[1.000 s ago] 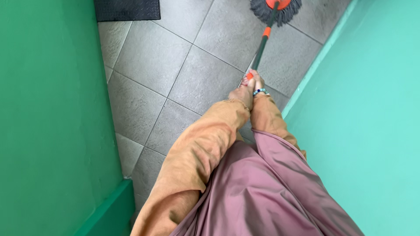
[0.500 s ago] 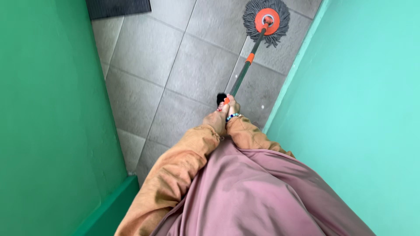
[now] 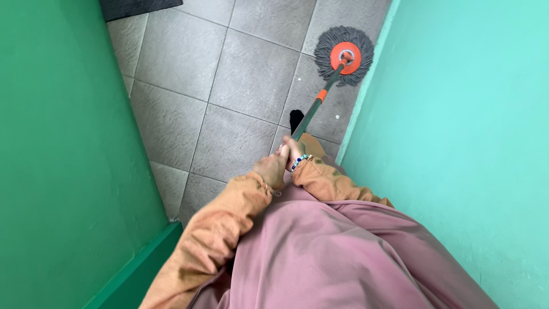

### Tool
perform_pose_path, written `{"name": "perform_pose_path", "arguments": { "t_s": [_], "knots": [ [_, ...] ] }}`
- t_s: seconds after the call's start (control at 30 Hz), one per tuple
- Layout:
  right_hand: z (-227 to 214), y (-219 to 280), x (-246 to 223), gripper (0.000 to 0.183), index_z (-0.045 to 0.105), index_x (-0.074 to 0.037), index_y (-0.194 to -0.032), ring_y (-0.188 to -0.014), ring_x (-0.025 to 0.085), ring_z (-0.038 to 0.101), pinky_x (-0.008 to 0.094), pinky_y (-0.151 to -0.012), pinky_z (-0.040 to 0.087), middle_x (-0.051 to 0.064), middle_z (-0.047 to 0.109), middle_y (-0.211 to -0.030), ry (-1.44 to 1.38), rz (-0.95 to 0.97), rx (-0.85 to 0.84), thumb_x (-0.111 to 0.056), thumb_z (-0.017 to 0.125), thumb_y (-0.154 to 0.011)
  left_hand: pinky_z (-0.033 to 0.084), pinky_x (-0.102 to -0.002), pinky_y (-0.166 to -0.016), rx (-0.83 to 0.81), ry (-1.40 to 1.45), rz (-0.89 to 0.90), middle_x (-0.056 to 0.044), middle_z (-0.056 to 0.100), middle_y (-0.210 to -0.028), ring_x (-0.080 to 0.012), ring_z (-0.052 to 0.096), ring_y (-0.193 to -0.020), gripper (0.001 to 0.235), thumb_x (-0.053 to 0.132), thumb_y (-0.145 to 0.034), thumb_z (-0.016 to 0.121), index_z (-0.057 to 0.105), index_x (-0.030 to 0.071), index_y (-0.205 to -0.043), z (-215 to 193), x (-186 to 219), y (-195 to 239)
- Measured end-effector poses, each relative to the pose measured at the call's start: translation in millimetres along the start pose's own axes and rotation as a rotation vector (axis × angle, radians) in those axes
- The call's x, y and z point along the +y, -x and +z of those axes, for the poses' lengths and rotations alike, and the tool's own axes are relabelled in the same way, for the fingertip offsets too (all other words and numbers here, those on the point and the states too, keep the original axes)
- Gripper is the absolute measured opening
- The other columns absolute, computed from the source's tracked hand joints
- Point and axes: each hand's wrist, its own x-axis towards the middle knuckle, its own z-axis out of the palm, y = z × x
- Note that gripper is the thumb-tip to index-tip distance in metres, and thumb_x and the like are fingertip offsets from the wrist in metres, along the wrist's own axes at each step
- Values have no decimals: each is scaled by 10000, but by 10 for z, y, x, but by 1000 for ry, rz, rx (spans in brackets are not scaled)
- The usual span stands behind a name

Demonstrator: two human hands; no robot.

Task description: The person mops the tiled floor using a mop.

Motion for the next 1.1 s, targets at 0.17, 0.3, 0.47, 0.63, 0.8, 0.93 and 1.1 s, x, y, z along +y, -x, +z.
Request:
{"name": "perform_pose_path", "arguments": {
  "t_s": [0.17,0.3,0.47,0.63,0.8,0.93,1.1],
  "knots": [
    [-374,-442,-456,159,539,-34,-794,-531,234,548,383,-549,506,92,540,-632,125,92,16,-107,624,-907,589,-494,-873,127,223,-124,-243,724,-1100,-408,721,-1033,542,222,-943,675,371,110,-1377,176,309,-477],
    [-650,-673,-1242,259,460,-40,-724,-462,216,480,387,-458,439,89,468,-583,277,127,128,-96,636,-904,572,-503,-881,61,262,-94,-221,693,-1130,-394,682,-1070,618,179,-828,761,379,132,-1312,227,733,-1277],
    [-630,-1028,-2269,202,549,-4,-737,-467,200,482,393,-474,457,81,519,-603,422,90,271,-66,630,-911,577,-458,-938,53,203,-72,-203,746,-1128,-354,742,-1071,554,67,-863,683,375,112,-1321,-50,1141,-2208],
    [-362,-1735,-3339,225,532,17,-743,-448,193,512,395,-450,472,87,532,-591,562,57,312,-61,620,-936,598,-459,-888,63,284,-112,-215,712,-1160,-364,706,-1100,519,44,-862,685,377,131,-1271,-773,1403,-3142],
    [-130,-2409,-4293,220,545,-22,-737,-428,170,473,361,-407,402,72,519,-580,518,43,312,-83,632,-930,596,-476,-854,122,346,-181,-208,700,-1160,-384,700,-1075,619,52,-889,658,300,177,-1379,-1383,1624,-4083],
    [131,-2565,-4634,202,547,15,-739,-444,197,503,388,-416,472,89,512,-574,566,16,308,-26,621,-921,601,-464,-854,170,314,-161,-170,742,-1119,-353,724,-1075,512,73,-866,679,381,159,-1274,-1538,1541,-4432],
    [184,-2306,-4343,210,519,6,-723,-425,270,530,441,-410,450,125,513,-553,662,-21,364,-27,551,-927,582,-494,-861,190,352,-176,-224,721,-1120,-392,727,-1031,511,83,-972,586,331,174,-1406,-1349,1516,-4164]
  ]
}}
